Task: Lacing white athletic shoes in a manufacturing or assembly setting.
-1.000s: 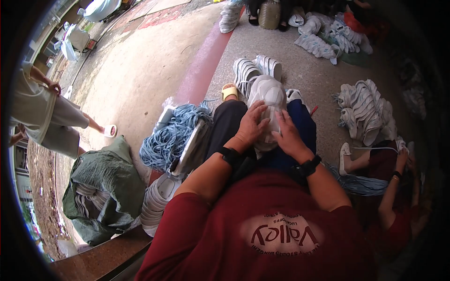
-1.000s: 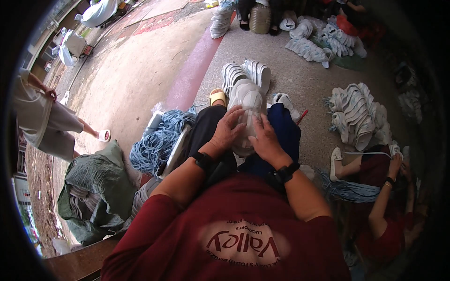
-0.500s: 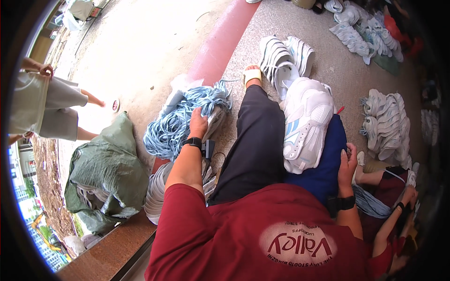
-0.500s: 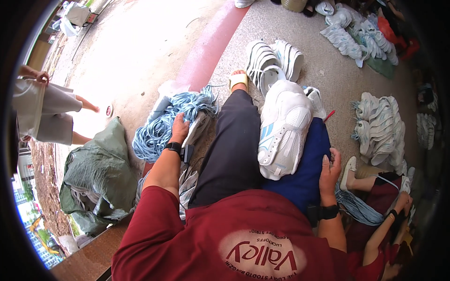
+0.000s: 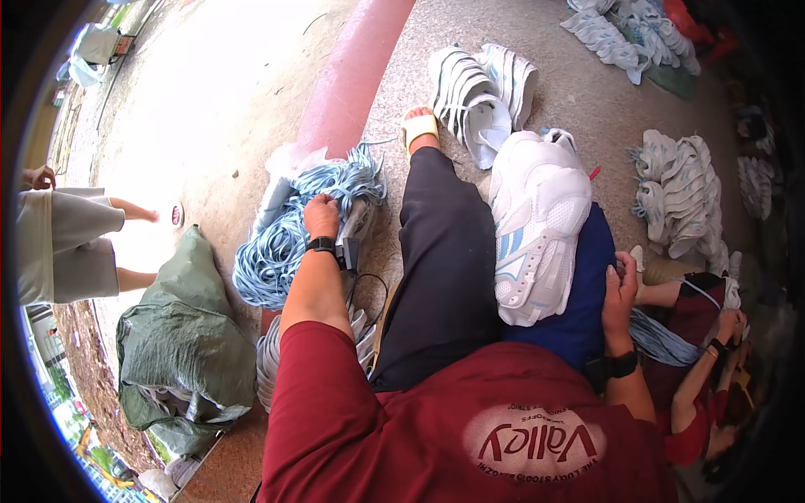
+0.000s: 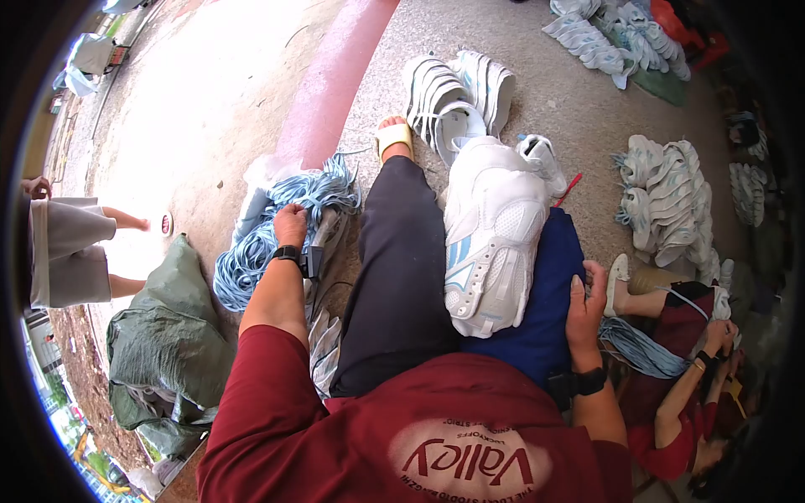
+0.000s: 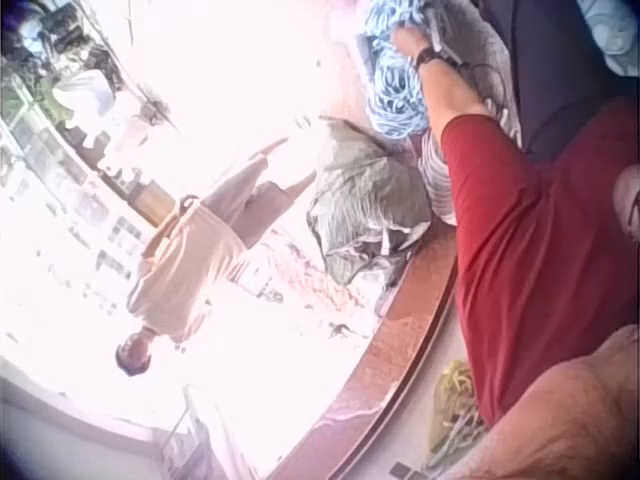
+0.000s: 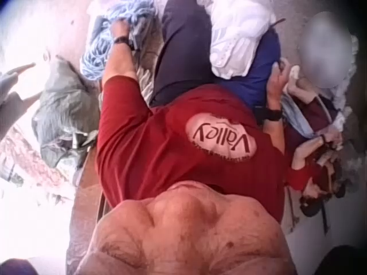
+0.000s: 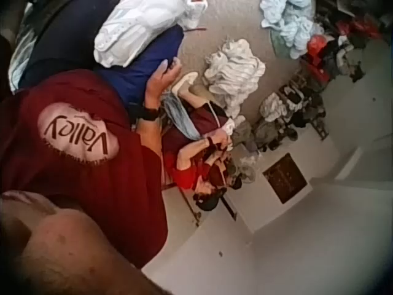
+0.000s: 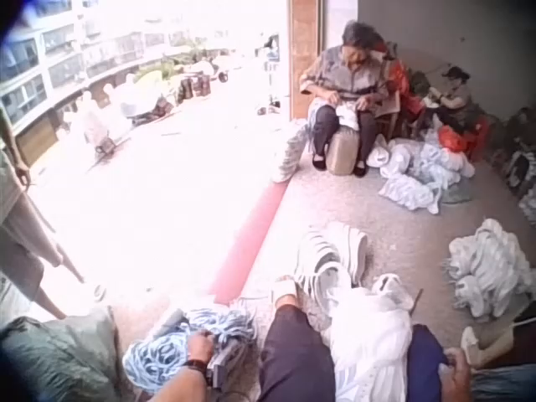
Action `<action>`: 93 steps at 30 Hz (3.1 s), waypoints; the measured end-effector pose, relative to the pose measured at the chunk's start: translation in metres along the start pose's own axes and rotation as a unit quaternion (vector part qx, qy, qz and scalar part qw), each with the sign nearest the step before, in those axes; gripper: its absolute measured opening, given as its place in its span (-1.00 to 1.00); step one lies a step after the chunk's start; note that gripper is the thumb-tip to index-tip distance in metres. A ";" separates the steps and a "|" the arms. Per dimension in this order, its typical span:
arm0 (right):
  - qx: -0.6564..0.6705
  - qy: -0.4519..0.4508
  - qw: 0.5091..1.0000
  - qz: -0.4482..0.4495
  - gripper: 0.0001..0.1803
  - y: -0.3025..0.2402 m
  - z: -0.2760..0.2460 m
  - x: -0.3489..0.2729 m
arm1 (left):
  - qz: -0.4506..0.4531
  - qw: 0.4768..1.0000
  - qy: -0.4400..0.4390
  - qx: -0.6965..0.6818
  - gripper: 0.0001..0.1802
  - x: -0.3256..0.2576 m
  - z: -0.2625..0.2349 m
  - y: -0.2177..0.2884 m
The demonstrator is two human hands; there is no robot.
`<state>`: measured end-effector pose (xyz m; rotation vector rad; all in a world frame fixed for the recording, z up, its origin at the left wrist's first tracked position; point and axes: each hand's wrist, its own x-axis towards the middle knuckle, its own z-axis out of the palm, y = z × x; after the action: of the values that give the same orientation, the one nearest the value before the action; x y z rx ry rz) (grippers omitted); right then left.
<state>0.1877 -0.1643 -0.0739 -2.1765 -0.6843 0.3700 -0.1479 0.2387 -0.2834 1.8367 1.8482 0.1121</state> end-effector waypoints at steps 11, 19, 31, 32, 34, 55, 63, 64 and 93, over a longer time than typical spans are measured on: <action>-0.128 -0.021 0.987 -0.095 -0.69 -0.029 -0.004 0.005 | 0.258 0.949 -0.070 -0.166 -0.88 -0.129 -0.087 0.027; 0.216 -0.328 0.835 -0.385 -0.55 -0.171 0.033 -0.032 | 0.408 0.769 -0.414 -0.268 -0.89 -0.293 -0.193 0.152; 0.218 -0.444 0.846 -0.200 -0.85 -0.124 -0.051 -0.040 | 0.423 0.885 -0.040 -0.190 -0.93 -0.283 -0.184 0.124; 0.217 -0.441 0.849 -0.193 -0.86 -0.118 -0.057 -0.038 | 0.401 0.901 -0.009 -0.166 -0.92 -0.272 -0.181 0.114; 0.188 -0.444 0.857 -0.182 -0.86 -0.110 -0.063 -0.032 | 0.376 0.912 0.051 -0.157 -0.90 -0.252 -0.169 0.091; 0.172 -0.396 0.881 -0.196 -0.84 -0.116 -0.004 -0.019 | 0.489 0.752 -0.365 -0.250 -0.45 -0.318 -0.129 0.244; 0.283 -0.295 0.903 -0.135 -0.85 -0.075 0.018 0.014 | 0.370 0.778 -0.393 -0.321 -0.86 -0.271 -0.110 0.229; 0.252 -0.215 0.934 -0.130 -0.86 -0.072 0.028 0.022 | 0.331 0.793 -0.357 -0.366 -0.86 -0.263 -0.102 0.233; 0.158 -0.229 0.959 -0.046 -0.74 -0.071 0.064 0.057 | 0.276 0.844 -0.264 -0.376 -0.88 -0.248 -0.074 0.230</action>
<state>0.1792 -0.0538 -0.0618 -1.7592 -0.9056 0.8875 0.0145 0.0423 -0.0491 1.5326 0.6918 0.4211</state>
